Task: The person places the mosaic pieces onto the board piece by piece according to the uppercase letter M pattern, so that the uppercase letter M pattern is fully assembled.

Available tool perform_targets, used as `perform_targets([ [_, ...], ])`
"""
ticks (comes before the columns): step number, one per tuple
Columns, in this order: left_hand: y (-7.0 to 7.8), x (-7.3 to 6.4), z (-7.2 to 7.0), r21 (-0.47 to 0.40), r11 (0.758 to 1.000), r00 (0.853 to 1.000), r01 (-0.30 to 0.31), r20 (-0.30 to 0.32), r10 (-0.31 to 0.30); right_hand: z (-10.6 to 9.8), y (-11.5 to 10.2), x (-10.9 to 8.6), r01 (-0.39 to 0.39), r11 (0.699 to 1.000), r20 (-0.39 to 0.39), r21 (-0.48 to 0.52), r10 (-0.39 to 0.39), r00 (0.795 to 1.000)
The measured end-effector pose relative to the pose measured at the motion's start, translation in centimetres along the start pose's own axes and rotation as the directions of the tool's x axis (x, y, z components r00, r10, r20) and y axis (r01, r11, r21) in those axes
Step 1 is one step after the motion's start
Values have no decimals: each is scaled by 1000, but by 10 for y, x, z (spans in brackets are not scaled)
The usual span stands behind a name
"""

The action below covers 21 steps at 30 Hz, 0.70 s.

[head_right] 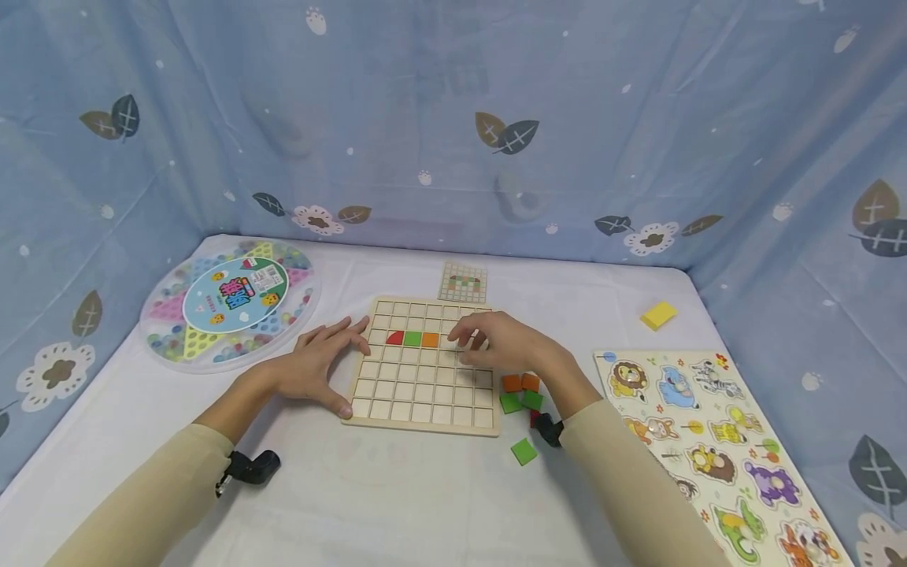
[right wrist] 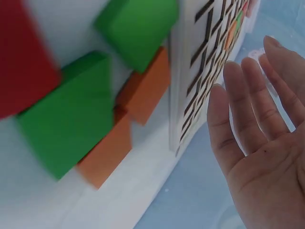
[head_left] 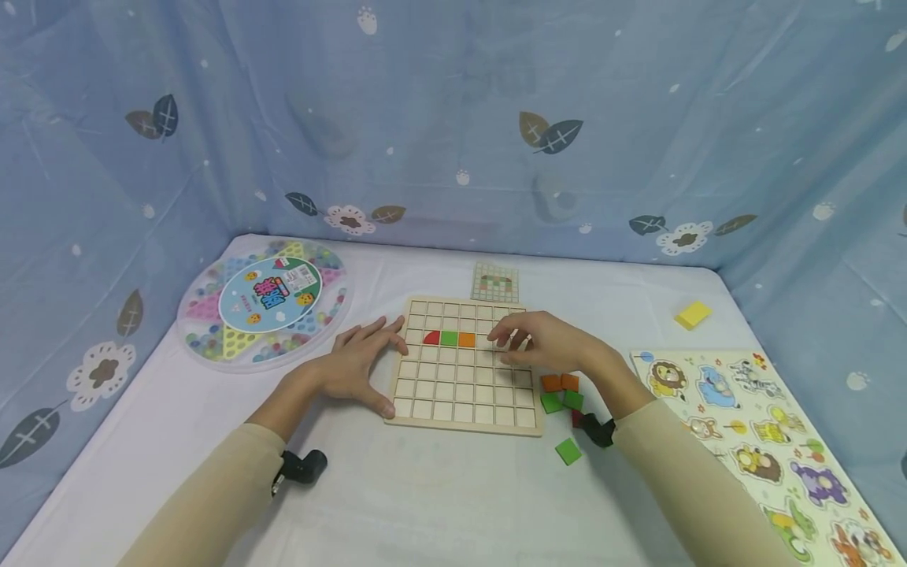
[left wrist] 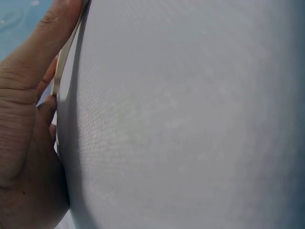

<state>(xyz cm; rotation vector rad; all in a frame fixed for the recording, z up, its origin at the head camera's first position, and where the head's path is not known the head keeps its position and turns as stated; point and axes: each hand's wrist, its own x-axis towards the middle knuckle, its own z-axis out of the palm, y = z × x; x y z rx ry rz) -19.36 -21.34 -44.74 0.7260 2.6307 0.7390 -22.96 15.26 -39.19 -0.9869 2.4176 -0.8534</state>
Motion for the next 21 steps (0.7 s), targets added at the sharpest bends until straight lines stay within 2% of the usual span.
perform_targets([
  [7,1,0,-1,-10,1000,1000,0,-1,0,0,8,-17,13,1000,-3,10,-13,1000],
  [16,-1,-2,1,6,1000,1000,-1,6,1,-1,14,-38,-14,999,6,52,13,1000],
  [21,-2,0,1,-5,1000,1000,-14,-4,14,0,17,-49,-25,999,14,36,25,1000],
])
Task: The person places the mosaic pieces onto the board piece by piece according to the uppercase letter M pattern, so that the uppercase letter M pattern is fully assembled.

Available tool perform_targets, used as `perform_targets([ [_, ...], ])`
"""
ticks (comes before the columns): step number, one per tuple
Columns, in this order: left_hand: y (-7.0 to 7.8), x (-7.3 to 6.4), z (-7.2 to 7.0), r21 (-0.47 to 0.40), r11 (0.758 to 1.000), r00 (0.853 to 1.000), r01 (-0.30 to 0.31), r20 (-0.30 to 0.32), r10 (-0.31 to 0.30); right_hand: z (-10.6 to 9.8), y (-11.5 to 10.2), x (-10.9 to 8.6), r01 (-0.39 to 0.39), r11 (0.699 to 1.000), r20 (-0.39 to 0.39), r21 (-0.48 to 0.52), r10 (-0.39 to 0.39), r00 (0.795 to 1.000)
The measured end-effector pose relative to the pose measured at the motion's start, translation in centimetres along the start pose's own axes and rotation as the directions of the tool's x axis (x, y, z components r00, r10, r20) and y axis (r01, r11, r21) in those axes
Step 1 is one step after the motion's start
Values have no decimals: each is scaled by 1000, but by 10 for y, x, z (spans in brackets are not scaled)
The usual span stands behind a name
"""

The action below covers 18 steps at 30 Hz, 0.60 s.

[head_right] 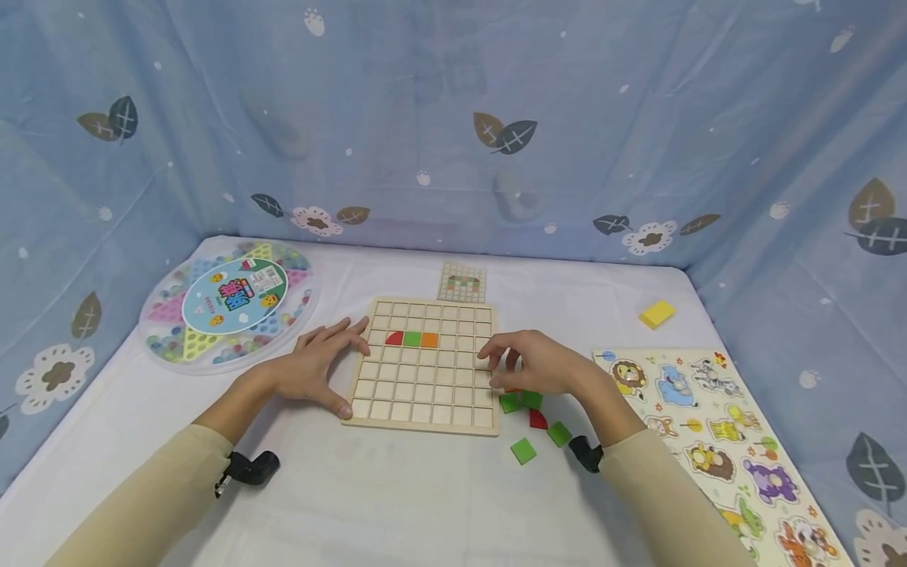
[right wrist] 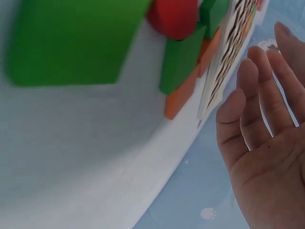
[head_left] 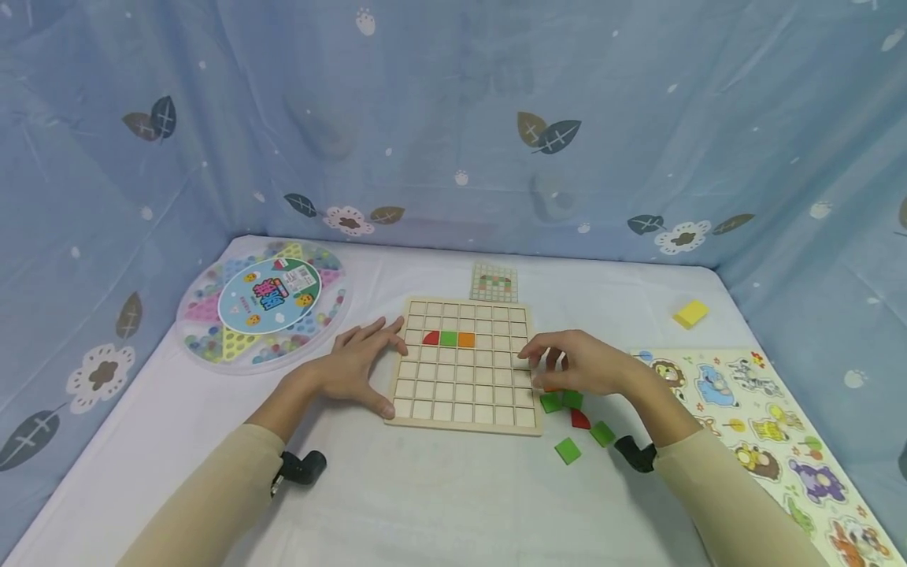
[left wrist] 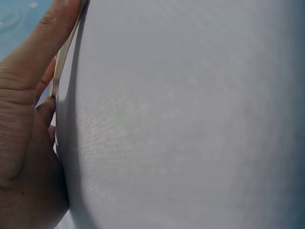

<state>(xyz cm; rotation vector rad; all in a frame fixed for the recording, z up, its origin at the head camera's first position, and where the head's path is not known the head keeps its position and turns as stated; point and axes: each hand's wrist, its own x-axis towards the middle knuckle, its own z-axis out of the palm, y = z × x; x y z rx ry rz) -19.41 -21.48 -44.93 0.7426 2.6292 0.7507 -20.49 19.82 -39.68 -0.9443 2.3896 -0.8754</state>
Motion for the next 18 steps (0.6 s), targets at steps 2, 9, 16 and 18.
perform_targets([
  [2,0,0,0,2,1000,1000,1,1,-1,1,2,-3,-5,1000,0,-11,5,1000],
  [9,1,0,-2,2,1000,1000,7,8,-7,5,7,-15,-23,999,-20,-29,22,1000],
  [16,0,0,-1,-2,1000,1000,-7,3,7,7,12,-27,-10,1000,-19,-7,10,1000],
  [18,0,0,0,-5,1000,1000,-12,4,12,8,14,-29,-1,1000,-11,13,1,1000],
])
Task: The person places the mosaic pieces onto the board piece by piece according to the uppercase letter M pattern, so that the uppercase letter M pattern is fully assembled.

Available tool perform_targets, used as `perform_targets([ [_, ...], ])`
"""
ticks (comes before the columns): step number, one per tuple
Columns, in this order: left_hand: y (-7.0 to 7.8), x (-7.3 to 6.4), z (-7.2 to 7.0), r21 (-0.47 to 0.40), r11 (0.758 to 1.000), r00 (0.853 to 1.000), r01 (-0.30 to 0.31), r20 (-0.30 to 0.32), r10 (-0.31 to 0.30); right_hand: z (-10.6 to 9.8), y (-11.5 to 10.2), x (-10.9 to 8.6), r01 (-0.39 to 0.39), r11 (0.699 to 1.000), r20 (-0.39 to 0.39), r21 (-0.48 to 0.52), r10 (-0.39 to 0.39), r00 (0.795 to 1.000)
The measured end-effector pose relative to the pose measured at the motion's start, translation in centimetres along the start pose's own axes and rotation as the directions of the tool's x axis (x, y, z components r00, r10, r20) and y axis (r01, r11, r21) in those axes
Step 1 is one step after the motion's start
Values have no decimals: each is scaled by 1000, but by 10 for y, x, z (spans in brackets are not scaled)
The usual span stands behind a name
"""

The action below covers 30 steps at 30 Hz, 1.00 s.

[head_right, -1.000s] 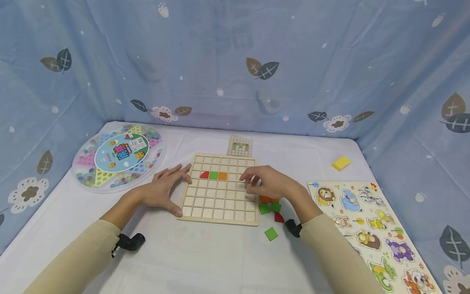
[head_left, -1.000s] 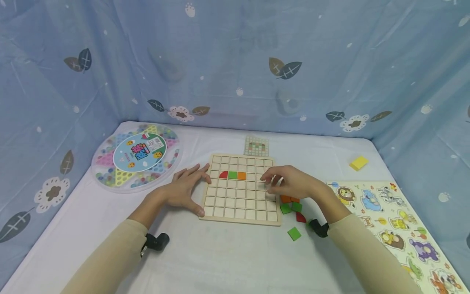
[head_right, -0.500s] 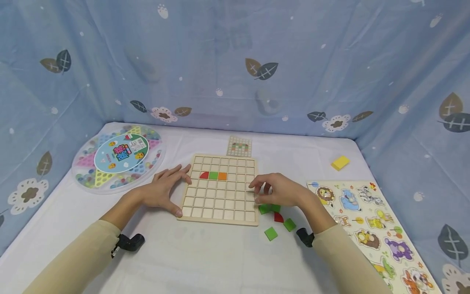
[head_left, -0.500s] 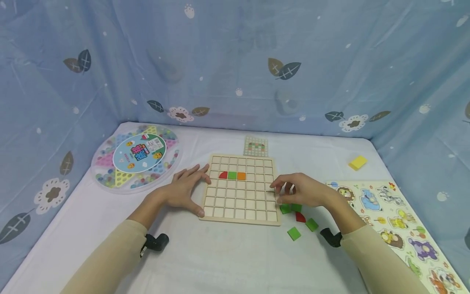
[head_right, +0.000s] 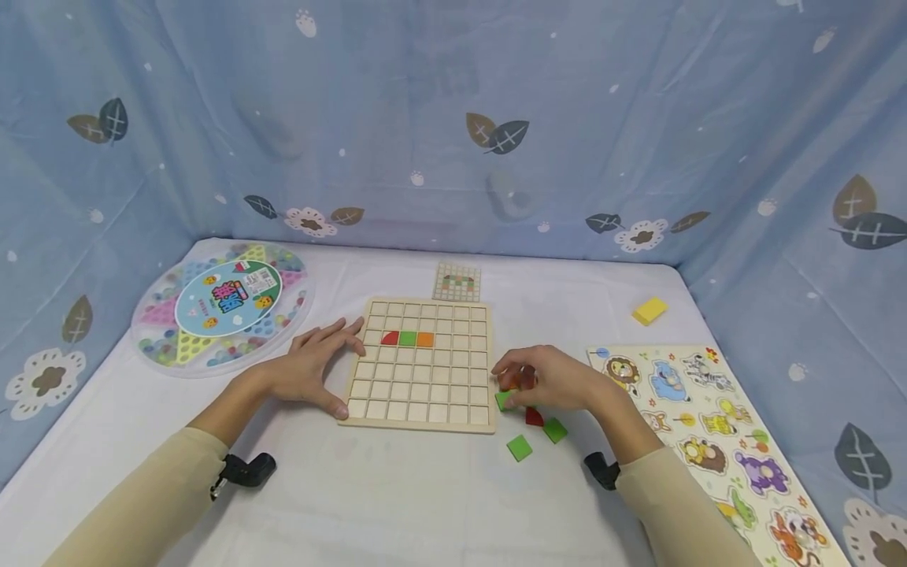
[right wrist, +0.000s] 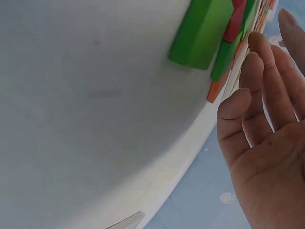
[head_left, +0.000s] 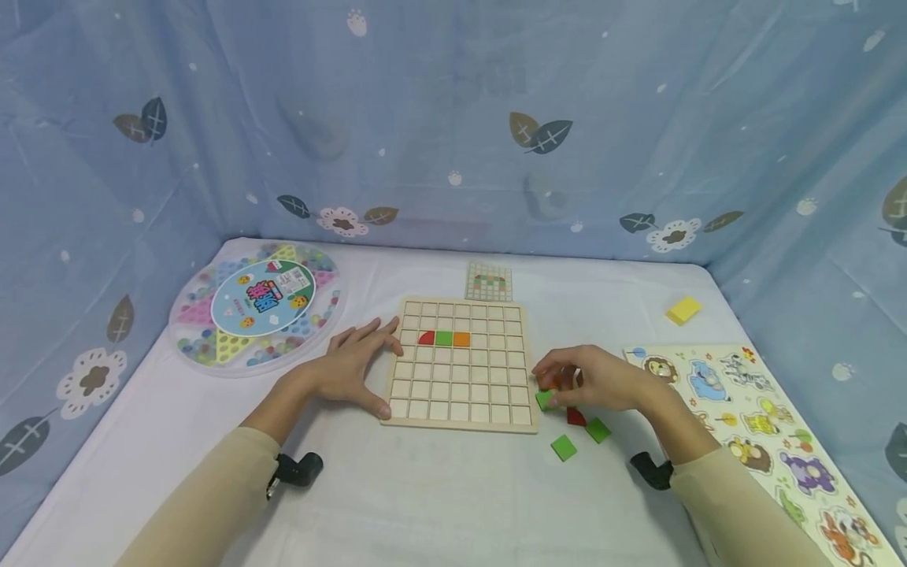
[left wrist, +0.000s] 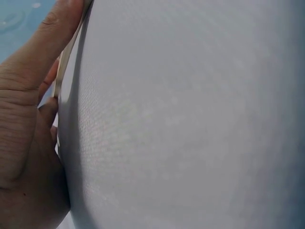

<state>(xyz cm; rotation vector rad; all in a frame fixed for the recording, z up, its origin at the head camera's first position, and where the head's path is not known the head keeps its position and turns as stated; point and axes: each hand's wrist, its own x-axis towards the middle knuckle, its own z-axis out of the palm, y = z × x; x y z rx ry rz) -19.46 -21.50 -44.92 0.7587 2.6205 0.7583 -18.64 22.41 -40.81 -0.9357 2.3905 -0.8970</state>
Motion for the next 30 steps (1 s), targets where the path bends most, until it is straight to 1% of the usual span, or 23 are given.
perform_targets([
  [4,-1,-1,1,-9,1000,1000,-4,0,4,2,1,-2,-8,1000,14,17,8,1000],
  [11,-1,0,1,-7,1000,1000,2,0,-2,5,1,-4,-79,997,16,-2,79,997],
  [15,-1,0,1,-8,1000,1000,6,-1,-6,5,2,-5,-79,997,32,20,78,996],
  [17,-1,0,1,-8,1000,1000,1,0,-1,6,3,-6,-72,997,38,43,70,997],
  [19,-1,0,0,-8,1000,1000,-3,1,3,7,4,-7,-65,997,36,45,64,997],
  [22,-1,-1,0,-7,1000,1000,-7,0,7,9,3,-6,-57,998,20,-21,57,998],
  [26,0,-1,-1,-11,1000,1000,-5,-5,5,10,2,-4,-55,990,-5,-128,55,998],
  [28,0,-1,-1,-15,1000,1000,-4,-6,4,10,2,-5,-55,990,-13,-130,54,998],
  [30,0,-1,1,-18,1000,1000,-3,-3,3,10,3,-6,-51,993,-18,-105,50,999],
])
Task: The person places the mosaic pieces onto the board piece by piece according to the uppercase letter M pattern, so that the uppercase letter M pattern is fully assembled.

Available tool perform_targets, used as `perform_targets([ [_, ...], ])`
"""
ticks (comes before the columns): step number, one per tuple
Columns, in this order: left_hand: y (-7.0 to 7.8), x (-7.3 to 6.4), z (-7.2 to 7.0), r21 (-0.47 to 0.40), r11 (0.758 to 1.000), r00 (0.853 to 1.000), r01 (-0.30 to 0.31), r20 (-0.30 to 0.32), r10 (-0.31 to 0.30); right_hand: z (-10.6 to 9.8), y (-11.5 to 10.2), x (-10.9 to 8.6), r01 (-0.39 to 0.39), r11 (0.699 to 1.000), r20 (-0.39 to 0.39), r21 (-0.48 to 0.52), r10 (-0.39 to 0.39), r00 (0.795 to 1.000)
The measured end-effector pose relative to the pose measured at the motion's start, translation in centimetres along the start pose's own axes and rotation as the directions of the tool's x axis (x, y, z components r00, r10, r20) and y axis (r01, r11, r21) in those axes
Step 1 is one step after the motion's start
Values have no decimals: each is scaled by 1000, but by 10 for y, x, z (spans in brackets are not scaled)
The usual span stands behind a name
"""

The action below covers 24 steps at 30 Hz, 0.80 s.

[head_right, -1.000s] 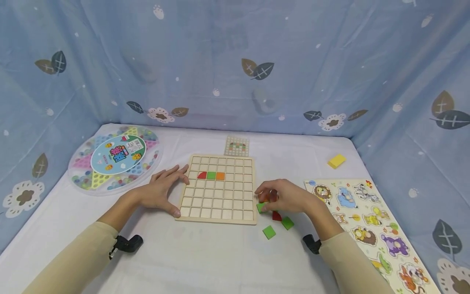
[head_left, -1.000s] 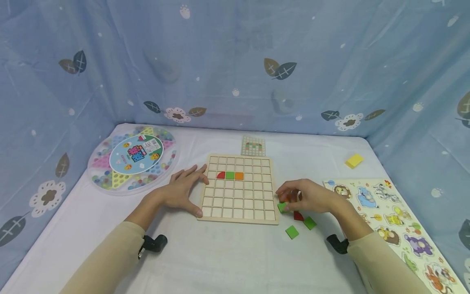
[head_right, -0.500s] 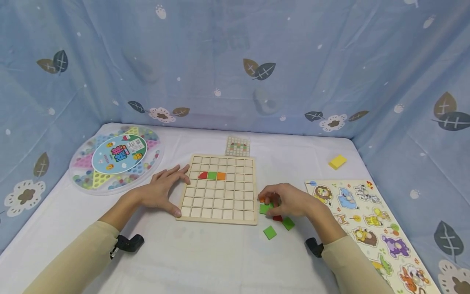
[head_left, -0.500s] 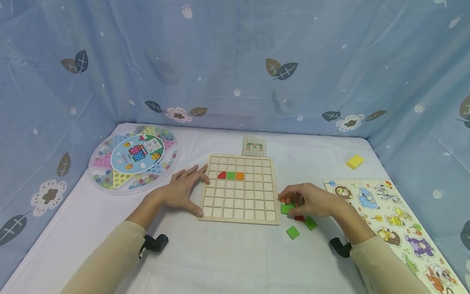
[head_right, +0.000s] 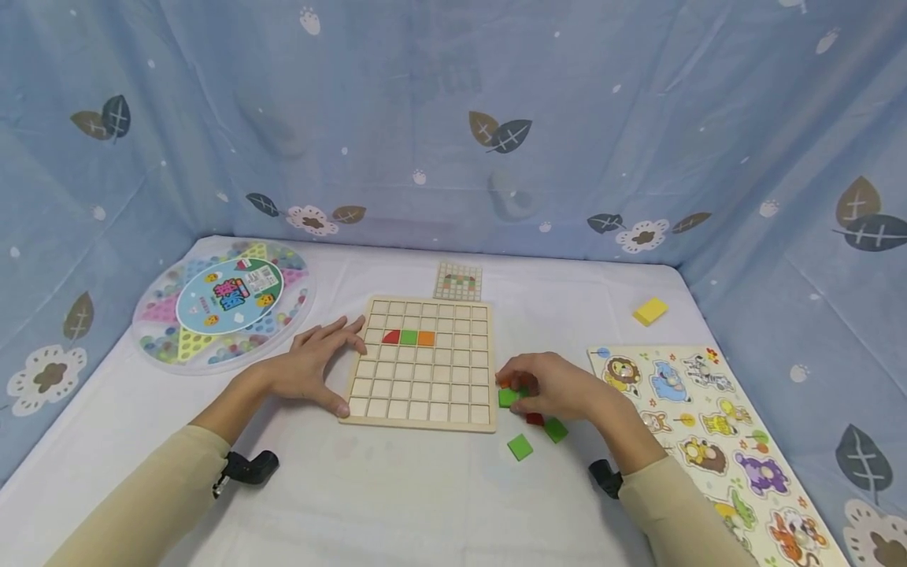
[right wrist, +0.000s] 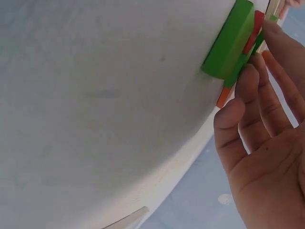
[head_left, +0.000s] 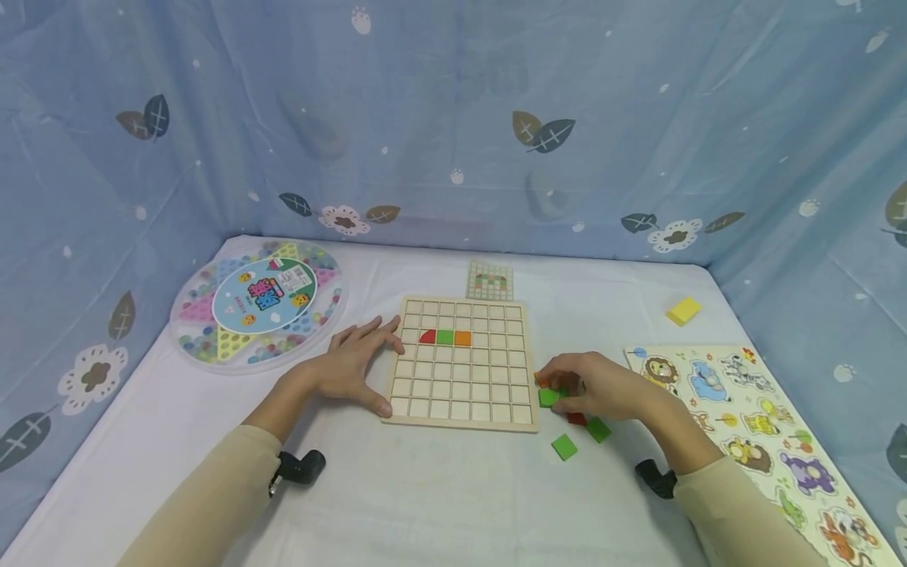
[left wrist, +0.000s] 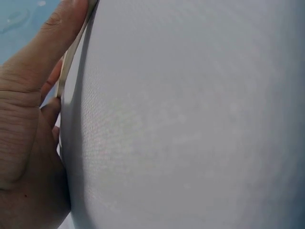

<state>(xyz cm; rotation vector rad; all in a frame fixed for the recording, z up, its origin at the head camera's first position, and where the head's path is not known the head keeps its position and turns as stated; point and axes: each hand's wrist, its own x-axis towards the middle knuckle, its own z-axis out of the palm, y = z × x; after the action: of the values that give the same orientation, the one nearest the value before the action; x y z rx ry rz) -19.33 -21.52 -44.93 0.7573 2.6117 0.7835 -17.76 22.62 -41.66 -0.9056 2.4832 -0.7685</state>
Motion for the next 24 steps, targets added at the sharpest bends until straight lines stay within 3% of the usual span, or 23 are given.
perform_targets([
  [8,1,1,3,2,1000,1000,-3,6,3,-3,5,-7,28,992,-28,121,-25,999],
  [14,3,1,3,11,1000,1000,-7,10,7,-14,8,-9,107,964,-64,242,-95,993],
  [24,3,0,0,17,1000,1000,7,0,-7,-26,4,3,153,953,-127,260,-123,984],
])
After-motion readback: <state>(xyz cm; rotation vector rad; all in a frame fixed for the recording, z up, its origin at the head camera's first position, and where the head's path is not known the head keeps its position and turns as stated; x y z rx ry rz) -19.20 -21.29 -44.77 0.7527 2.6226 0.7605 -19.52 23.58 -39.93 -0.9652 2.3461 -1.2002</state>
